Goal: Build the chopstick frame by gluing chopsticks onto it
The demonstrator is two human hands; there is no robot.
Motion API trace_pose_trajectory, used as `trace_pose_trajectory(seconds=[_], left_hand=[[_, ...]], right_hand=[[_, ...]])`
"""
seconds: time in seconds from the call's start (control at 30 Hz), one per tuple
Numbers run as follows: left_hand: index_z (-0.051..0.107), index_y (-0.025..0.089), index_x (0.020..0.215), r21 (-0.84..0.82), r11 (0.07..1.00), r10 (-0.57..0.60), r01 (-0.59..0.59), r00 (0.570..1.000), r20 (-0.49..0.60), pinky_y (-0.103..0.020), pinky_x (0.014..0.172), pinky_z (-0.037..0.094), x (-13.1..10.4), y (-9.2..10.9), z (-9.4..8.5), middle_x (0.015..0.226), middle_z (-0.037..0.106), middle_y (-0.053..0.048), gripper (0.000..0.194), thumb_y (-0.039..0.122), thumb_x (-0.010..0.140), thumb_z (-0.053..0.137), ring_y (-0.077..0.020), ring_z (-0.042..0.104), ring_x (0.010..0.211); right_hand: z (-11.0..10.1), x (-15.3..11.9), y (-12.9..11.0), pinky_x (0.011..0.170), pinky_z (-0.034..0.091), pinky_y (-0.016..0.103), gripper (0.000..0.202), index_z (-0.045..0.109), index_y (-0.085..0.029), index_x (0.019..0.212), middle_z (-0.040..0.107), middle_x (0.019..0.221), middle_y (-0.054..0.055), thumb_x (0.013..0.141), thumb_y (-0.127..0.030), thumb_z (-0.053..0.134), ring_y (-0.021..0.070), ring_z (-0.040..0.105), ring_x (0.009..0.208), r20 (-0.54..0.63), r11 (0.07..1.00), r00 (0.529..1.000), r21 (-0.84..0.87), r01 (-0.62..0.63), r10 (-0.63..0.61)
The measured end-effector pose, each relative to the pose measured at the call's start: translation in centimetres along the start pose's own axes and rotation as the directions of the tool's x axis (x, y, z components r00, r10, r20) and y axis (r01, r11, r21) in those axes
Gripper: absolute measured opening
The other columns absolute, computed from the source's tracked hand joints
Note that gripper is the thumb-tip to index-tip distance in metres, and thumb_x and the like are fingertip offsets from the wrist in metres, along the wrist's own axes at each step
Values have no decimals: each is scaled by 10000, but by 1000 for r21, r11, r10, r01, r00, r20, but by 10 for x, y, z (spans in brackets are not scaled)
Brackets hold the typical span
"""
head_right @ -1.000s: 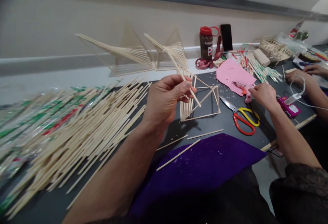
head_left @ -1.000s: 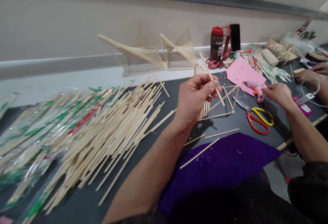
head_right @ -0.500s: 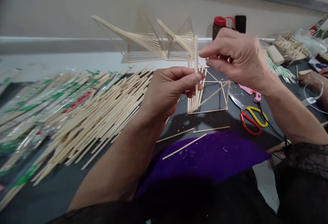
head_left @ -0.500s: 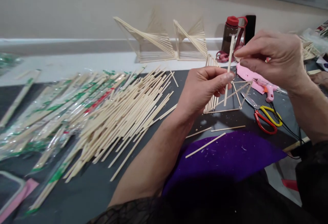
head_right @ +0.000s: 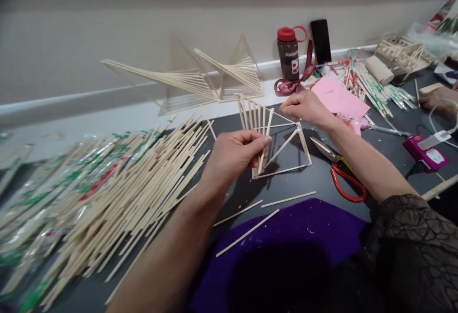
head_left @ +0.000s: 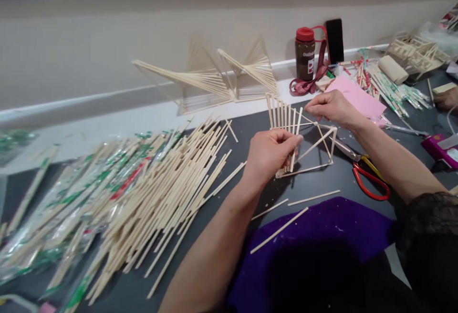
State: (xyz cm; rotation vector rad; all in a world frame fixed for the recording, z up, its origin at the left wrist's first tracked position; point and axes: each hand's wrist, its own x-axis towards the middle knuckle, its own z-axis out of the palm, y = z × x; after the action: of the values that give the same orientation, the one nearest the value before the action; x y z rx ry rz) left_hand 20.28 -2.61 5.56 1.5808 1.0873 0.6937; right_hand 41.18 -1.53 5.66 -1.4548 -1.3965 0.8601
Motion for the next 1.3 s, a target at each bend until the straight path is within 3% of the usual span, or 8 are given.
trace_pose_trajectory(seconds=[0.27, 0.53, 0.63, 0.77, 0.83, 0.93, 1.07, 1.3], left_hand=[[677, 219, 606, 231, 966, 145, -119, 985, -98, -238, 440, 372, 2, 8, 4, 485, 616, 30, 219, 369, 763, 699, -113, 505, 417], [689, 237, 616, 370, 905, 271, -211, 955, -118, -251, 498, 367, 4, 9, 10, 497, 601, 37, 198, 355, 776, 693, -137, 548, 518], [689, 240, 608, 369, 896, 315, -245, 939, -141, -257, 510, 361, 3, 16, -4, 491, 580, 45, 227, 397, 768, 723, -124, 508, 501], [677, 226, 595, 249, 956, 237, -153, 903, -358, -262, 492, 340, 10, 11, -43, 461, 529, 37, 372, 525, 817, 679, -104, 429, 451], [665, 218, 581, 169, 986, 57, -4, 949, -311, -256, 485, 365, 16, -2, -57, 499, 604, 4, 391, 572, 724, 751, -117, 486, 471], [736, 193, 719, 131, 984, -113, 123, 990, -81, -264, 547, 465, 23, -22, -60, 699, 729, -75, 451, 623, 604, 804, -187, 641, 660], [740, 169, 825, -81, 988, -127, 133, 989, 72, -264, 606, 516, 27, -29, -44, 860, 755, -113, 536, 615, 543, 836, -210, 684, 792], [707, 178, 785, -302, 934, -127, 191, 967, 221, -277, 575, 524, 45, -30, -26, 750, 732, -84, 470, 594, 589, 802, -203, 699, 700]], right_hand=[[3, -1, -13, 389, 256, 180, 114, 671, -134, 621, 601, 523, -18, 699, -216, 688, 46, 481, 429, 205, 968, 974, 207, -140, 97], [4, -1, -9, 442, 321, 185, 215, 657, -140, 671, 596, 562, -17, 738, -309, 772, 49, 497, 495, 241, 972, 964, 174, -160, 116], [6, 2, -10, 445, 321, 183, 215, 648, -138, 691, 585, 580, -18, 772, -304, 758, 46, 507, 501, 191, 970, 975, 189, -152, 115], [3, 7, -6, 416, 295, 175, 207, 643, -145, 699, 586, 573, -17, 814, -298, 723, 42, 500, 473, 145, 950, 978, 253, -184, 151], [2, 10, -2, 405, 295, 176, 216, 636, -150, 669, 599, 563, -12, 805, -285, 734, 45, 497, 462, 163, 948, 972, 242, -207, 170], [4, 11, 2, 415, 320, 179, 231, 630, -154, 615, 620, 558, -1, 785, -249, 755, 51, 514, 467, 196, 957, 963, 186, -224, 187], [9, 11, 3, 453, 359, 188, 203, 658, -151, 601, 637, 563, 7, 761, -206, 772, 65, 541, 492, 225, 963, 954, 139, -232, 198], [12, 11, 9, 473, 365, 173, 226, 672, -146, 582, 646, 543, -5, 784, -198, 760, 53, 526, 475, 283, 955, 940, 169, -245, 191]])
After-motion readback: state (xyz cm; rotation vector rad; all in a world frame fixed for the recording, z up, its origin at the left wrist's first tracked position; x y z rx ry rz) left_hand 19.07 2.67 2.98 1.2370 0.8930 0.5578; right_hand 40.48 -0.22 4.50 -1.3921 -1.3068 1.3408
